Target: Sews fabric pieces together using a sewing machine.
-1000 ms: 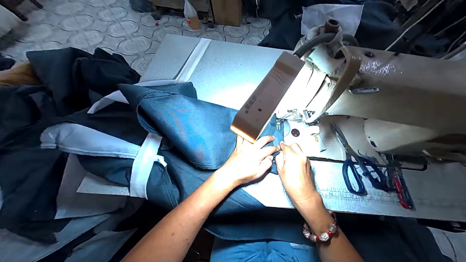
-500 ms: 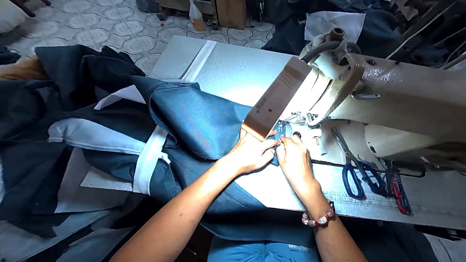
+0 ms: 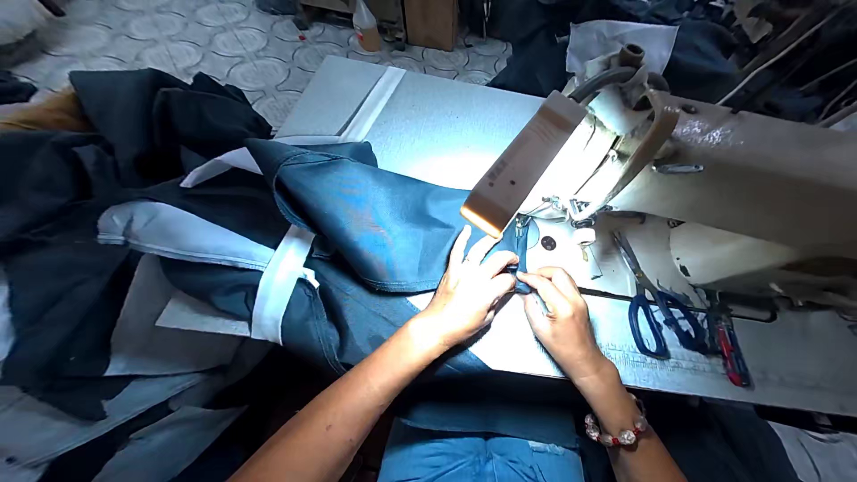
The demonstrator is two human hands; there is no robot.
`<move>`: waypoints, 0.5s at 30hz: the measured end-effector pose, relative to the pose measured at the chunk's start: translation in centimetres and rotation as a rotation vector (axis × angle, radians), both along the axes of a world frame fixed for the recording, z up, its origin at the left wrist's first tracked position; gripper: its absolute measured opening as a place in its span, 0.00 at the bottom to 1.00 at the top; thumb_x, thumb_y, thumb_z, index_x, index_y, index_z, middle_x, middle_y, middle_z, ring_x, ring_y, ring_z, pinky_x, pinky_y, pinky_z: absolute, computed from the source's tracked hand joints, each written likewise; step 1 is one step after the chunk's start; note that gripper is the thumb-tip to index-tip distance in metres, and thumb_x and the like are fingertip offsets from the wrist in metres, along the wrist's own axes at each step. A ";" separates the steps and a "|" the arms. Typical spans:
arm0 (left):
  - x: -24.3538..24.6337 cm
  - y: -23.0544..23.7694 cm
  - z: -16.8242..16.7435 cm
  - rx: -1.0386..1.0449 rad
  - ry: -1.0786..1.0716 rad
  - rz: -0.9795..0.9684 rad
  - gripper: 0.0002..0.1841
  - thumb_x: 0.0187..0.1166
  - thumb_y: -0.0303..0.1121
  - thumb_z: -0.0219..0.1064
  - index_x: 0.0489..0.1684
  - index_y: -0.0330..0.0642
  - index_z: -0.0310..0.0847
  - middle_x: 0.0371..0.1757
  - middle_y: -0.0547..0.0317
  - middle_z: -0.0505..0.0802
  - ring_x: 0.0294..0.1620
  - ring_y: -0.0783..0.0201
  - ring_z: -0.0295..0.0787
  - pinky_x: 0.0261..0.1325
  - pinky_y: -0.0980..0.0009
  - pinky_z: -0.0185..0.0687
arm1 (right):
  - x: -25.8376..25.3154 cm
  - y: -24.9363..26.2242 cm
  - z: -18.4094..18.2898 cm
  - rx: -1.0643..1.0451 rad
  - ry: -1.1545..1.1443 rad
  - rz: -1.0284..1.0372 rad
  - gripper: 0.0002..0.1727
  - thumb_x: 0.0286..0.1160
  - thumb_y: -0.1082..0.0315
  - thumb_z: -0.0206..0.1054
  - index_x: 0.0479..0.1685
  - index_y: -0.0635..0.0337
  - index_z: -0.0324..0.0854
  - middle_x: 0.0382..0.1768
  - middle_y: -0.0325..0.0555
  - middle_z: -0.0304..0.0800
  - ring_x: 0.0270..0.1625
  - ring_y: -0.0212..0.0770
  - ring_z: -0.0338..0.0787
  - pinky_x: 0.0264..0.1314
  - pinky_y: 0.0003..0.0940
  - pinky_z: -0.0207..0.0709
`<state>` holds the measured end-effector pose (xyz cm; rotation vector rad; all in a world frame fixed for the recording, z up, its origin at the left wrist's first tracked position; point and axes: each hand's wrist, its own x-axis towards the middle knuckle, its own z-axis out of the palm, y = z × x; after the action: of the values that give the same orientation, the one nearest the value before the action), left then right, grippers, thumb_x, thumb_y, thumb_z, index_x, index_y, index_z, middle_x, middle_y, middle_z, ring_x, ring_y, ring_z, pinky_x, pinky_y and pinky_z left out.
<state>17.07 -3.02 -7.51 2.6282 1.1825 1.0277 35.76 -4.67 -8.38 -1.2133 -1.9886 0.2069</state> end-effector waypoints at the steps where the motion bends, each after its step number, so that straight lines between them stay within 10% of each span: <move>1: 0.3 -0.2 0.2 -0.021 -0.014 0.002 0.08 0.74 0.26 0.66 0.34 0.45 0.94 0.59 0.53 0.94 0.81 0.38 0.75 0.81 0.21 0.45 | 0.0 -0.1 -0.2 0.026 -0.022 0.003 0.12 0.69 0.72 0.68 0.47 0.63 0.95 0.44 0.56 0.93 0.49 0.52 0.92 0.56 0.40 0.85; 11: 2.8 -0.3 0.1 -0.012 0.071 0.187 0.09 0.72 0.38 0.70 0.41 0.45 0.90 0.68 0.47 0.90 0.84 0.31 0.69 0.76 0.17 0.46 | -1.4 -0.1 0.3 0.204 -0.129 -0.163 0.11 0.70 0.70 0.65 0.24 0.61 0.89 0.29 0.49 0.91 0.37 0.49 0.91 0.40 0.41 0.79; 15: 1.7 2.7 0.6 0.204 0.141 0.108 0.02 0.65 0.27 0.74 0.28 0.45 0.89 0.55 0.51 0.95 0.78 0.36 0.78 0.76 0.19 0.50 | -1.7 0.1 0.7 0.224 -0.129 -0.172 0.12 0.74 0.64 0.69 0.26 0.59 0.92 0.29 0.47 0.92 0.38 0.48 0.91 0.44 0.43 0.77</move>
<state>18.82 -0.29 -6.93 2.8636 1.3274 1.0467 34.10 -4.56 -7.66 -1.2681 -1.9430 -0.1804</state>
